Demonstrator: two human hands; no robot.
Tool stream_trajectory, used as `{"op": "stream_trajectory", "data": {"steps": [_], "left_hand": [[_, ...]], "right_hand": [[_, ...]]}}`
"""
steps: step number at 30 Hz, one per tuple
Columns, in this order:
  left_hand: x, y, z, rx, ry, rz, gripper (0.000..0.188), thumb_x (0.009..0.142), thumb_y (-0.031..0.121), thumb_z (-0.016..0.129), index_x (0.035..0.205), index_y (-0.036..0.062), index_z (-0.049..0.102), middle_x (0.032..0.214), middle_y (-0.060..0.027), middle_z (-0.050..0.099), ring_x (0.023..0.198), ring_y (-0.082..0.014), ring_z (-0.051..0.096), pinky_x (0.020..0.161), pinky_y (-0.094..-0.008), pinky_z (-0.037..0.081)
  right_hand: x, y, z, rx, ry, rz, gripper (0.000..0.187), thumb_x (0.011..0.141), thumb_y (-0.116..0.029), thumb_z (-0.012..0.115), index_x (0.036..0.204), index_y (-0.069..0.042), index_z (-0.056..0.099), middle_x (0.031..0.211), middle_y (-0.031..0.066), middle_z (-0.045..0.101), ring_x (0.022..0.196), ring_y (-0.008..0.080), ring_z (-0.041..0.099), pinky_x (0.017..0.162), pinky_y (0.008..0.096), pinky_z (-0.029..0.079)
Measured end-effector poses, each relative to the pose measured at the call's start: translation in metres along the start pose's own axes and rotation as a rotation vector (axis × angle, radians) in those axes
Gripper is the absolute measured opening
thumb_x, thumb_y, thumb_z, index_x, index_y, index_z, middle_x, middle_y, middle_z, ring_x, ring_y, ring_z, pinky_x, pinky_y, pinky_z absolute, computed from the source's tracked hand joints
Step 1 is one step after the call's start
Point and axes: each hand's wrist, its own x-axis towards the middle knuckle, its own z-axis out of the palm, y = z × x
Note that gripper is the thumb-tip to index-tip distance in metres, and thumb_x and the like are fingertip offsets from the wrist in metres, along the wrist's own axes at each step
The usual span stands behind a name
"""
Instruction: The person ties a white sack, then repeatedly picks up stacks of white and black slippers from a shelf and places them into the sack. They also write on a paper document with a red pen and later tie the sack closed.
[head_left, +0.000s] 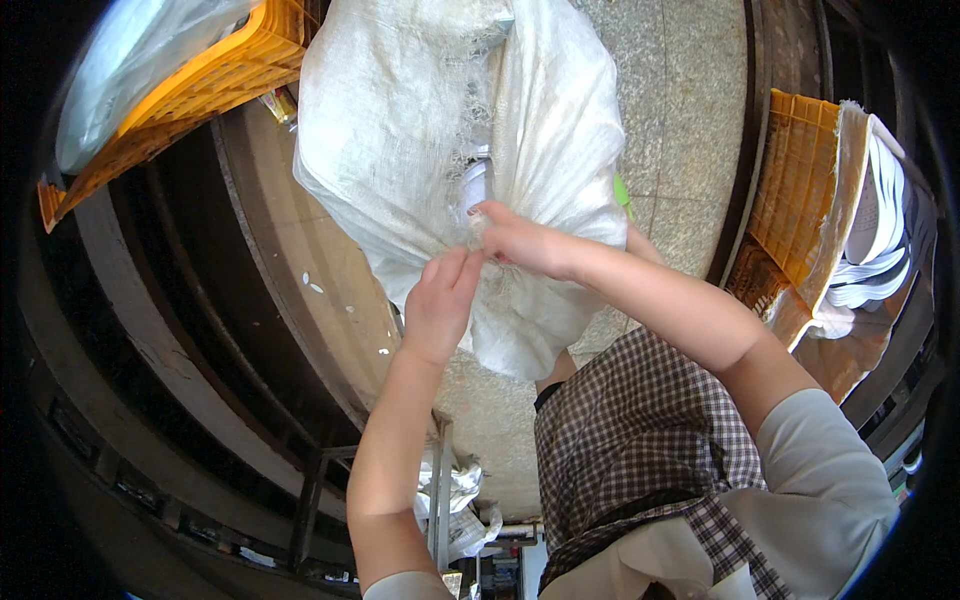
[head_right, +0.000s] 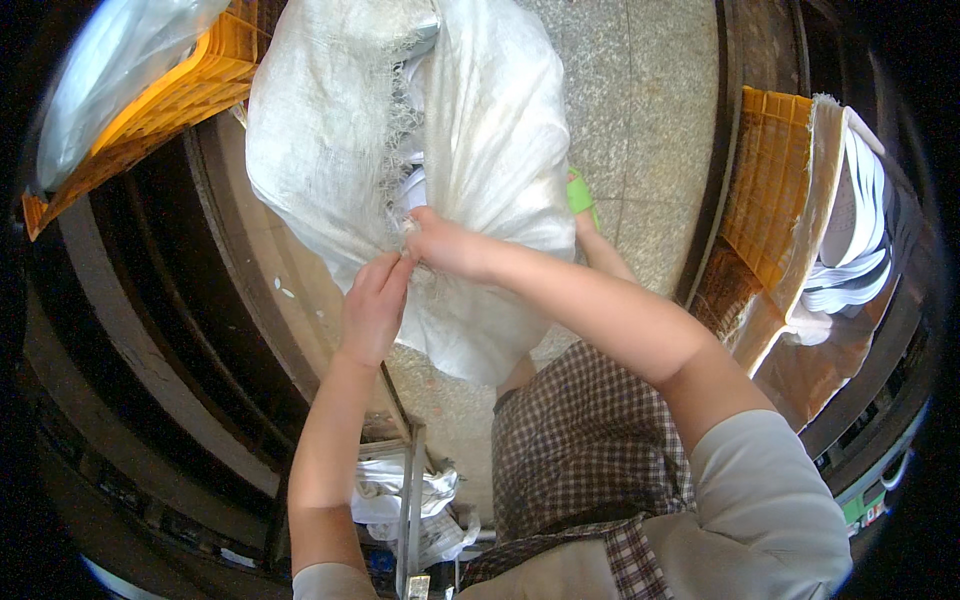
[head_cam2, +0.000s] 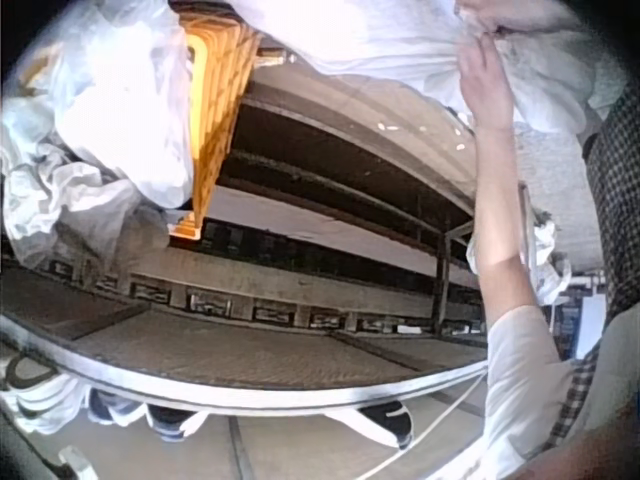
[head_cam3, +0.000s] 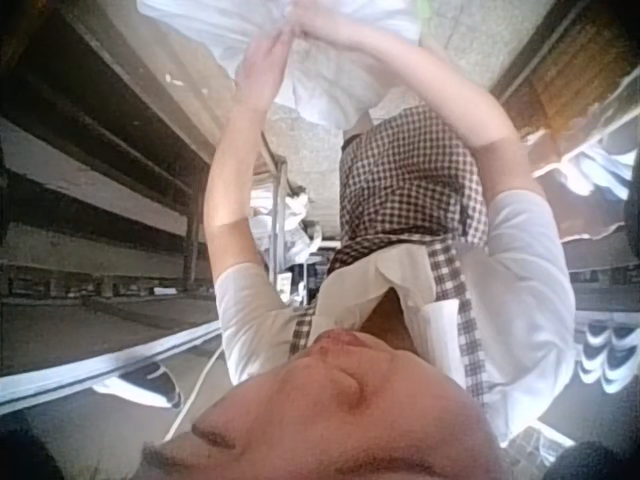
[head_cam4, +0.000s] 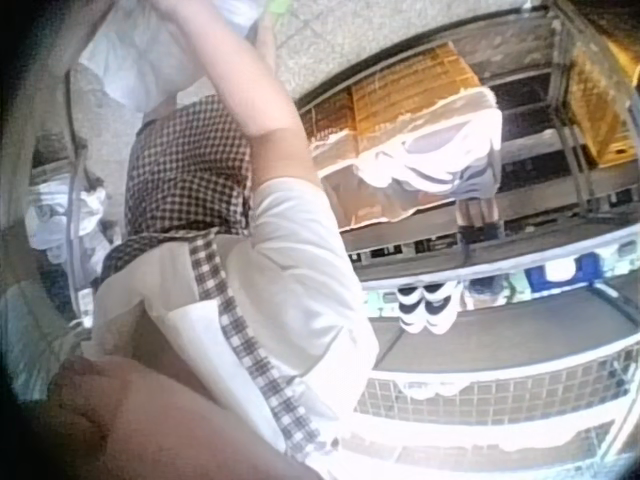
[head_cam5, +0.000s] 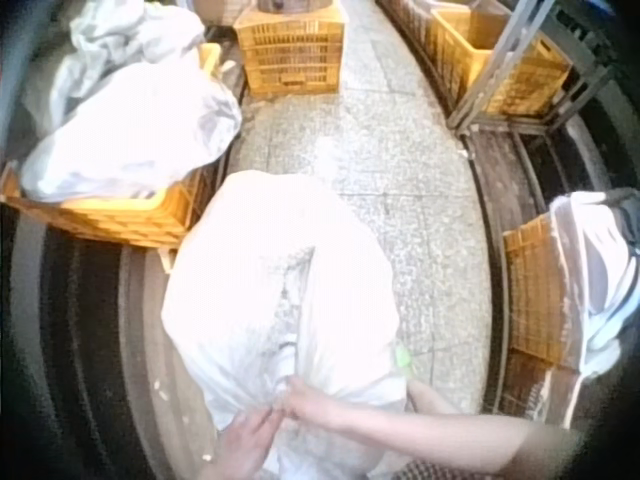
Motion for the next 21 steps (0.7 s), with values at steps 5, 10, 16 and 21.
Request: {"op": "stream_trajectory", "data": {"steps": [5, 10, 16, 21], "left_hand": [[0.015, -0.004, -0.013, 0.072, -0.382, -0.148, 0.025, 0.072, 0.014, 0.065, 0.096, 0.0104, 0.061, 0.096, -0.0043, 0.056, 0.086, -0.0241, 0.061, 0.063, -0.0388, 0.051], [0.027, -0.007, -0.023, -0.166, -0.506, -0.284, 0.023, 0.075, 0.018, 0.062, 0.096, 0.0110, 0.067, 0.100, -0.0074, 0.056, 0.089, -0.0272, 0.060, 0.073, -0.0406, 0.050], [0.029, -0.018, -0.025, -0.397, -0.638, -0.378, 0.028, 0.079, 0.019, 0.059, 0.103, 0.0076, 0.067, 0.107, -0.0103, 0.052, 0.096, -0.0268, 0.058, 0.083, -0.0361, 0.047], [0.016, -0.021, -0.020, -0.512, -0.483, -0.354, 0.026, 0.077, 0.010, 0.062, 0.103, 0.0034, 0.065, 0.107, -0.0135, 0.051, 0.095, -0.0279, 0.055, 0.084, -0.0334, 0.045]], "right_hand": [[-0.024, 0.020, 0.023, -0.785, 0.170, -0.529, 0.073, 0.073, -0.008, 0.063, 0.136, 0.004, 0.029, 0.094, 0.0198, 0.059, 0.087, 0.0329, 0.053, 0.080, 0.0391, 0.044], [-0.027, 0.033, 0.034, -0.908, 0.288, -0.656, 0.071, 0.069, -0.004, 0.068, 0.133, 0.000, 0.038, 0.090, 0.0132, 0.058, 0.083, 0.0296, 0.050, 0.077, 0.0387, 0.044], [-0.036, 0.040, 0.046, -0.793, 0.560, -0.848, 0.073, 0.066, -0.001, 0.068, 0.134, -0.001, 0.039, 0.090, 0.0103, 0.058, 0.083, 0.0276, 0.050, 0.077, 0.0382, 0.044], [-0.033, 0.040, 0.044, -0.794, 0.461, -0.778, 0.075, 0.066, 0.001, 0.065, 0.135, -0.002, 0.038, 0.086, 0.0082, 0.060, 0.088, 0.0265, 0.054, 0.078, 0.0375, 0.045]]}}
